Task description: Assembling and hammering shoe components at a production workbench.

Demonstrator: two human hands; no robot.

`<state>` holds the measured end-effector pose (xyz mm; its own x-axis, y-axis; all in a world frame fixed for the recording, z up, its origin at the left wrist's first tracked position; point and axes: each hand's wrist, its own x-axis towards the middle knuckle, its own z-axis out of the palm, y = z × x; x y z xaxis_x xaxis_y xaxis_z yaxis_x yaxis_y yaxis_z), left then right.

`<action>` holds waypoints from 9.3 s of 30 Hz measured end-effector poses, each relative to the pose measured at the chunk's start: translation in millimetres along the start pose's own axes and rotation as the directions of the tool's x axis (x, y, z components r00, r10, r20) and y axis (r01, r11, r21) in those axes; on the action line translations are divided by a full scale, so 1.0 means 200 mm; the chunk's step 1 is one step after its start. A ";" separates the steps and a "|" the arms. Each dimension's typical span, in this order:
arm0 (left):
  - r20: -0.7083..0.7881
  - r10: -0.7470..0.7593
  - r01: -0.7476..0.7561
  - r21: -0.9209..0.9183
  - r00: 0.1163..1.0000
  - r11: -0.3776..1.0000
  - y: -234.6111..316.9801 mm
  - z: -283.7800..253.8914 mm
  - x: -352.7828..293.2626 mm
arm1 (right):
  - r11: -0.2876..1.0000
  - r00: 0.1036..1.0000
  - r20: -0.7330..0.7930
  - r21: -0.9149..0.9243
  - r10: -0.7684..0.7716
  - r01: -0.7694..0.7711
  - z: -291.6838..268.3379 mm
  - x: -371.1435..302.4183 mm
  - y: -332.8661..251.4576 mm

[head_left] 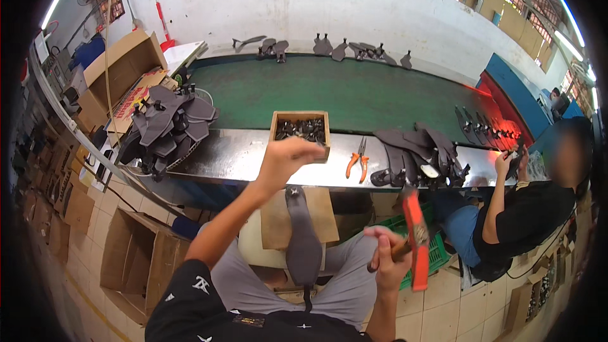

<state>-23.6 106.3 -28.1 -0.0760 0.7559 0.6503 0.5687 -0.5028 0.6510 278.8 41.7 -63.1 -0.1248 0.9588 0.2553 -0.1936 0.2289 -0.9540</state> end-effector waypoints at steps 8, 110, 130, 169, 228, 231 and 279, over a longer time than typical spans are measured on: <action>0.075 0.095 -0.072 -0.267 0.993 0.961 0.66 -0.10 -0.35 | 0.938 0.938 0.320 0.347 -0.135 0.017 0.29 0.10 -0.25; 0.056 -0.496 0.485 -0.334 0.866 0.809 -0.21 0.06 -0.62 | 0.784 0.830 0.550 -0.553 0.088 0.283 0.35 0.12 0.07; 0.169 -0.446 0.348 0.413 0.879 0.842 -0.20 0.06 -0.68 | 0.703 0.795 0.491 -0.701 0.355 0.119 0.46 0.12 -0.07; 0.792 0.049 0.733 -0.585 0.609 0.347 0.59 -0.25 -0.78 | 0.965 -0.073 0.974 0.221 -0.212 0.139 0.51 0.29 -0.25; 0.005 -0.680 0.597 -0.484 0.733 0.640 -0.40 0.03 -0.84 | 0.546 0.562 0.477 0.189 0.675 -0.816 0.24 0.01 0.67; 0.018 -0.718 0.624 -0.512 0.695 0.591 -0.37 0.03 -0.86 | 0.440 0.478 0.497 0.201 0.724 -0.875 0.27 -0.04 0.60; -0.239 0.296 -0.144 0.500 0.925 0.854 0.34 -0.13 -0.38 | 0.970 0.707 0.706 0.152 0.028 -0.190 0.55 0.43 -0.12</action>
<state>0.2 3.7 -23.6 -0.0975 0.4504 0.8875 0.9060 -0.3289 0.2665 165.1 99.2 -1.4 -0.7810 0.5654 0.2652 -0.3123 0.0141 -0.9499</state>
